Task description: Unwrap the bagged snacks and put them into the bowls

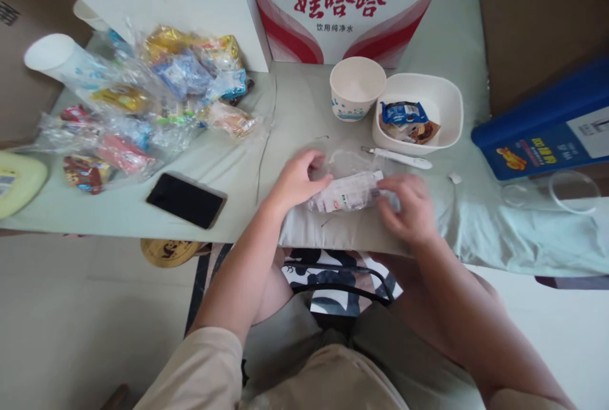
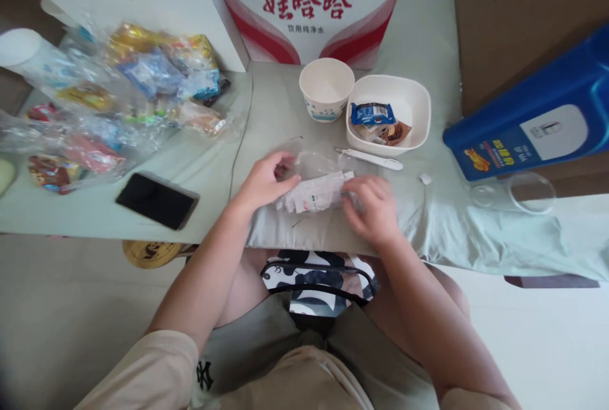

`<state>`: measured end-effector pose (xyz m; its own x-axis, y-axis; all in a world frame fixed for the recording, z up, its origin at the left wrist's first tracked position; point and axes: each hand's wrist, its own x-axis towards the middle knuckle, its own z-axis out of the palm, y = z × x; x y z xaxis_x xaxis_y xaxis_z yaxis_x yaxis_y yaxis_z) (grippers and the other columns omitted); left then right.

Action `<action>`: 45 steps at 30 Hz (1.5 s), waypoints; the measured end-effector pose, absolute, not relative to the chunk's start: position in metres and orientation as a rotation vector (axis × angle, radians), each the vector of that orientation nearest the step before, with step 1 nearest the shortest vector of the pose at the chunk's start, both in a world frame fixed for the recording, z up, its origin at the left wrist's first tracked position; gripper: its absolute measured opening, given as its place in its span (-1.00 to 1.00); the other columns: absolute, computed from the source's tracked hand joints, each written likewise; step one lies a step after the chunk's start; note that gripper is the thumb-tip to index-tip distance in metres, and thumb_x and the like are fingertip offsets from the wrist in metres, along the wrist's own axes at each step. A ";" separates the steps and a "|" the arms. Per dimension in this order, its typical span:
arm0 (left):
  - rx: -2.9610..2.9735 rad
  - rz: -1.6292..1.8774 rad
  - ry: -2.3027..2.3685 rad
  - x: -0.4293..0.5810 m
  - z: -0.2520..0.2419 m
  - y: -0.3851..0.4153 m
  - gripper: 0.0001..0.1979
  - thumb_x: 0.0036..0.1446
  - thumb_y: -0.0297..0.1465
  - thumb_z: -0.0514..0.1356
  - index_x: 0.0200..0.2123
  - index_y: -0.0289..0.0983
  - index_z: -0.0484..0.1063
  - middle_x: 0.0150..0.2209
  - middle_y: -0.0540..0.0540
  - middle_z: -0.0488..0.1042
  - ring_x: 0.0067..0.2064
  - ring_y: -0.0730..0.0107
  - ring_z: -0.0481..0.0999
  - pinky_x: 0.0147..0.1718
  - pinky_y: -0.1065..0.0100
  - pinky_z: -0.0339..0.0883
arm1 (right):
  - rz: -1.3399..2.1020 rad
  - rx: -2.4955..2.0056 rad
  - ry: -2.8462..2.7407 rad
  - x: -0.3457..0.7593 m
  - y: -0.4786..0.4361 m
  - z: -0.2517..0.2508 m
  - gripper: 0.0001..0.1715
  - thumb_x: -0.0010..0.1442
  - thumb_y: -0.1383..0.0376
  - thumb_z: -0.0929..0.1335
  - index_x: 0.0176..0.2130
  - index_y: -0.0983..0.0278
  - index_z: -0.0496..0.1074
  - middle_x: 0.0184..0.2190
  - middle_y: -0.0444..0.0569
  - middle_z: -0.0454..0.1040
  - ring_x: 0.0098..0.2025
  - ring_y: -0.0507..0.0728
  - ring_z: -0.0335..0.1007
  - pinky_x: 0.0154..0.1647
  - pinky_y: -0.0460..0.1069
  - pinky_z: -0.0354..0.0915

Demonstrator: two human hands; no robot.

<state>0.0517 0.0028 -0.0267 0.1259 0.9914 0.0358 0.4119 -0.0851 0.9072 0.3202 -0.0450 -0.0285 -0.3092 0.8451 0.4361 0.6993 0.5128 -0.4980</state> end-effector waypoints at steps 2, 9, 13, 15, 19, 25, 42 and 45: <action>1.611 0.868 1.424 0.055 -0.029 0.004 -0.88 0.06 -0.46 0.30 -0.27 -0.25 0.54 -0.33 -0.05 0.60 -0.34 0.41 0.53 -0.32 0.36 0.36 | 0.353 -1.108 -2.286 0.307 -0.050 -0.030 -0.59 0.23 0.26 0.37 0.09 0.19 0.45 0.04 0.12 0.57 0.15 0.36 0.43 0.16 0.29 0.32; 1.327 1.060 1.368 0.056 -0.026 0.012 -0.93 0.13 -0.46 0.24 -0.41 -0.24 0.48 -0.49 0.06 0.47 -0.46 0.51 0.41 -0.41 0.43 0.29 | 0.320 -1.155 -2.270 0.302 -0.054 -0.031 -0.54 0.20 0.40 0.32 0.07 0.16 0.52 -0.21 0.06 0.51 -0.11 0.28 0.43 0.00 0.23 0.37; 1.220 1.090 1.372 0.055 -0.020 0.012 -0.90 0.13 -0.45 0.24 -0.44 -0.23 0.47 -0.54 0.07 0.41 -0.49 0.51 0.38 -0.45 0.43 0.28 | 0.443 -0.967 -2.268 0.312 -0.056 -0.021 -0.80 0.23 0.26 0.33 -0.23 0.18 0.57 -0.01 0.12 0.52 0.04 0.32 0.46 0.05 0.23 0.38; 1.153 1.095 1.366 0.055 -0.019 0.011 -0.89 0.13 -0.43 0.25 -0.45 -0.22 0.46 -0.55 0.06 0.40 -0.50 0.50 0.36 -0.48 0.43 0.27 | 0.599 -0.908 -2.292 0.313 -0.057 -0.018 -0.76 0.28 0.23 0.30 -0.20 0.18 0.56 -0.14 0.07 0.59 -0.14 0.23 0.55 -0.10 0.14 0.43; 0.928 1.120 1.236 0.062 -0.019 0.007 -0.89 0.11 -0.41 0.25 -0.45 -0.22 0.41 -0.49 0.03 0.42 -0.50 0.52 0.36 -0.53 0.44 0.24 | 0.699 -1.104 -2.191 0.303 -0.060 -0.021 -0.67 0.39 0.28 0.22 -0.02 0.16 0.52 -0.37 -0.07 0.61 -0.40 0.12 0.54 -0.34 0.00 0.42; 0.755 1.146 1.132 0.070 -0.020 0.000 -0.72 0.31 -0.18 0.12 -0.39 -0.21 0.38 -0.45 -0.06 0.43 -0.47 0.45 0.40 -0.44 0.33 0.43 | 0.412 -1.141 -2.273 0.274 -0.055 -0.030 -0.50 0.28 0.29 0.34 0.20 0.21 0.40 0.18 0.19 0.48 0.16 0.35 0.44 0.17 0.27 0.39; 0.010 1.387 0.644 0.068 0.011 -0.009 -0.70 0.30 -0.44 0.06 -0.52 -0.24 0.27 -0.55 0.02 0.21 -0.57 0.54 0.22 -0.52 0.43 0.27 | 0.293 -1.132 -2.227 0.235 -0.051 -0.031 -0.43 0.28 0.27 0.37 0.25 0.20 0.28 0.26 0.19 0.40 0.22 0.38 0.35 0.21 0.31 0.35; -0.003 1.427 0.638 0.072 0.010 -0.013 -0.70 0.30 -0.47 0.04 -0.52 -0.24 0.26 -0.54 0.02 0.20 -0.55 0.54 0.23 -0.49 0.45 0.28 | 0.247 -1.192 -2.123 0.221 -0.052 -0.036 -0.38 0.21 0.29 0.38 0.23 0.24 0.27 0.22 0.24 0.42 0.23 0.42 0.36 0.19 0.36 0.36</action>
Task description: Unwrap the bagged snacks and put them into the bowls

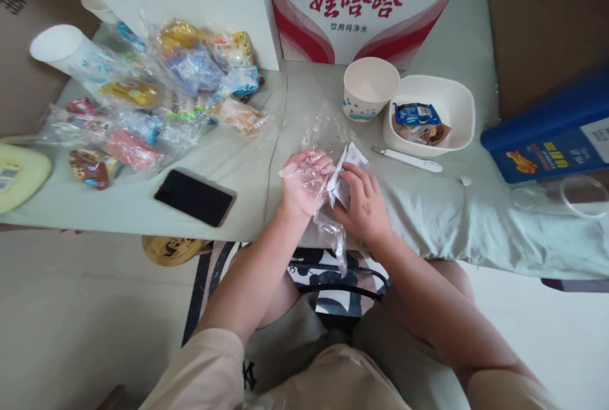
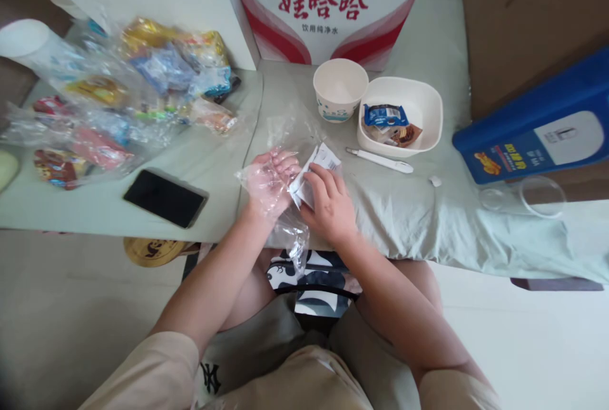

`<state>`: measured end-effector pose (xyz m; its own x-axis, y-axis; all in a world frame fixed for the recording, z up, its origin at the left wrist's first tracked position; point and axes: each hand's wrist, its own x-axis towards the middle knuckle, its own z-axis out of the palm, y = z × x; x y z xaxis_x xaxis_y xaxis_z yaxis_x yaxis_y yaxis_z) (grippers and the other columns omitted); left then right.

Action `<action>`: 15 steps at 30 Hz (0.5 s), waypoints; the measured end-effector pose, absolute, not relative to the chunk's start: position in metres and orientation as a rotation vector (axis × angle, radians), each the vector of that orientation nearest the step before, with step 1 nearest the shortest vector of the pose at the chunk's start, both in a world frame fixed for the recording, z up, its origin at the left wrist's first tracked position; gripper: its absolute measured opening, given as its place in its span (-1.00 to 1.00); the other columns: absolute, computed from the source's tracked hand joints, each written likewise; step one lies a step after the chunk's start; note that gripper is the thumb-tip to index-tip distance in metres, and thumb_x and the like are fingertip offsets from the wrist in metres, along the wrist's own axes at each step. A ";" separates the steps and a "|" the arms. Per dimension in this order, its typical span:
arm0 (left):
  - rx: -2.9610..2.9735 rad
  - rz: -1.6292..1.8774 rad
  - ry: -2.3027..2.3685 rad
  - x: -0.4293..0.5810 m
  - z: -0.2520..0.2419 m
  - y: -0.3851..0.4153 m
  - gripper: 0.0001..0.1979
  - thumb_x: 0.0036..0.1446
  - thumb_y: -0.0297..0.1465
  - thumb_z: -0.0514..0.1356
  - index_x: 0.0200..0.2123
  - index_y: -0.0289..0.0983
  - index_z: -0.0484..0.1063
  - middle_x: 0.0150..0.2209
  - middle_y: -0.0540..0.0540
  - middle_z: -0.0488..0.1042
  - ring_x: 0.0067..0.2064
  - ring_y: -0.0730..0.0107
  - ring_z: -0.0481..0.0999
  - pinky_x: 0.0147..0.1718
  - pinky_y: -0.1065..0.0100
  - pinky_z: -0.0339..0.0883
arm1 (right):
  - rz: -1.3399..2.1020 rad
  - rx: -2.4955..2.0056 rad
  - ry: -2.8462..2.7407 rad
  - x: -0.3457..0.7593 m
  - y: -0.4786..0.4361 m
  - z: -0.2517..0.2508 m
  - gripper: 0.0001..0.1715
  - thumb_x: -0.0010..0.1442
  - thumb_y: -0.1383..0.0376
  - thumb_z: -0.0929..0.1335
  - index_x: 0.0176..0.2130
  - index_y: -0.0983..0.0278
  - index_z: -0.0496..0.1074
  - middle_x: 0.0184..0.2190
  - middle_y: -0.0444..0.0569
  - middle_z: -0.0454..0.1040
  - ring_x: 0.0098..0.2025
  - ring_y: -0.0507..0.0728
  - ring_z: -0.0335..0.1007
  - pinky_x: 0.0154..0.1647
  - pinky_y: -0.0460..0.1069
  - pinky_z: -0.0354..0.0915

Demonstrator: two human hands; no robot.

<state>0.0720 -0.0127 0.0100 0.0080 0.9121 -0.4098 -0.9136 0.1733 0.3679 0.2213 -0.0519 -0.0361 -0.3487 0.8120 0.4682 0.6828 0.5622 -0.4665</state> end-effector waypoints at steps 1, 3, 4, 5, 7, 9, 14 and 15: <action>0.002 1.436 0.640 0.073 0.010 -0.013 -0.71 0.30 -0.47 0.04 -0.52 -0.24 0.25 -0.53 0.02 0.20 -0.54 0.53 0.24 -0.48 0.45 0.29 | 0.236 -1.186 -2.102 0.218 -0.052 -0.037 -0.37 0.21 0.29 0.37 0.24 0.25 0.25 0.22 0.25 0.42 0.23 0.43 0.36 0.20 0.37 0.35; 0.015 1.455 0.632 0.071 0.009 -0.014 -0.73 0.29 -0.47 0.04 -0.50 -0.24 0.26 -0.52 0.01 0.20 -0.53 0.52 0.26 -0.46 0.43 0.30 | 0.213 -1.139 -2.066 0.213 -0.052 -0.038 -0.35 0.25 0.30 0.34 0.29 0.25 0.19 0.23 0.28 0.42 0.26 0.42 0.38 0.20 0.36 0.37; 0.021 1.458 0.626 0.069 0.009 -0.014 -0.74 0.28 -0.47 0.05 -0.50 -0.24 0.26 -0.52 0.01 0.21 -0.52 0.51 0.26 -0.45 0.43 0.31 | 0.207 -1.123 -2.040 0.213 -0.052 -0.038 -0.34 0.28 0.31 0.31 0.32 0.25 0.16 0.22 0.28 0.43 0.25 0.39 0.40 0.19 0.34 0.39; 0.023 1.454 0.626 0.066 0.010 -0.014 -0.74 0.27 -0.45 0.06 -0.50 -0.24 0.25 -0.52 0.01 0.20 -0.52 0.50 0.26 -0.45 0.42 0.30 | 0.205 -1.124 -2.006 0.213 -0.051 -0.038 -0.34 0.30 0.32 0.29 0.34 0.24 0.13 0.21 0.26 0.45 0.23 0.36 0.44 0.17 0.30 0.42; 0.021 1.432 0.648 0.059 0.011 -0.014 -0.70 0.26 -0.41 0.07 -0.55 -0.23 0.17 -0.54 0.02 0.16 -0.54 0.49 0.22 -0.48 0.39 0.25 | 0.212 -1.169 -1.916 0.214 -0.048 -0.037 -0.38 0.34 0.34 0.26 0.34 0.21 0.14 0.16 0.22 0.51 0.15 0.30 0.52 0.10 0.23 0.48; 0.026 1.381 0.680 0.055 0.013 -0.015 -0.64 0.24 -0.37 0.06 -0.60 -0.23 0.07 -0.57 0.03 0.09 -0.58 0.50 0.13 -0.51 0.37 0.19 | 0.242 -1.220 -1.851 0.216 -0.045 -0.036 -0.43 0.33 0.35 0.27 0.30 0.19 0.21 0.13 0.18 0.55 0.09 0.27 0.57 0.06 0.18 0.51; 0.164 1.151 0.669 0.059 0.016 -0.016 -0.68 0.13 -0.47 0.02 -0.66 -0.25 0.07 -0.63 0.03 0.04 -0.62 0.54 0.06 -0.57 0.41 0.06 | 0.368 -1.209 -1.831 0.215 -0.040 -0.037 -0.58 0.23 0.38 0.31 0.08 0.15 0.44 0.06 0.07 0.62 0.04 0.24 0.60 0.06 0.15 0.51; 0.185 1.129 0.665 0.060 0.017 -0.015 -0.69 0.11 -0.49 0.02 -0.66 -0.25 0.07 -0.64 0.03 0.04 -0.63 0.55 0.06 -0.58 0.43 0.05 | 0.385 -1.205 -1.800 0.215 -0.039 -0.037 -0.59 0.22 0.39 0.31 0.05 0.15 0.46 0.03 0.06 0.62 0.03 0.23 0.60 0.07 0.15 0.50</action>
<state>0.0602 -0.0146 0.0171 0.2598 0.8801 -0.3974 -0.7742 0.4358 0.4591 0.2152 -0.0391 -0.0374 -0.1122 0.8531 0.5095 0.5705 0.4751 -0.6699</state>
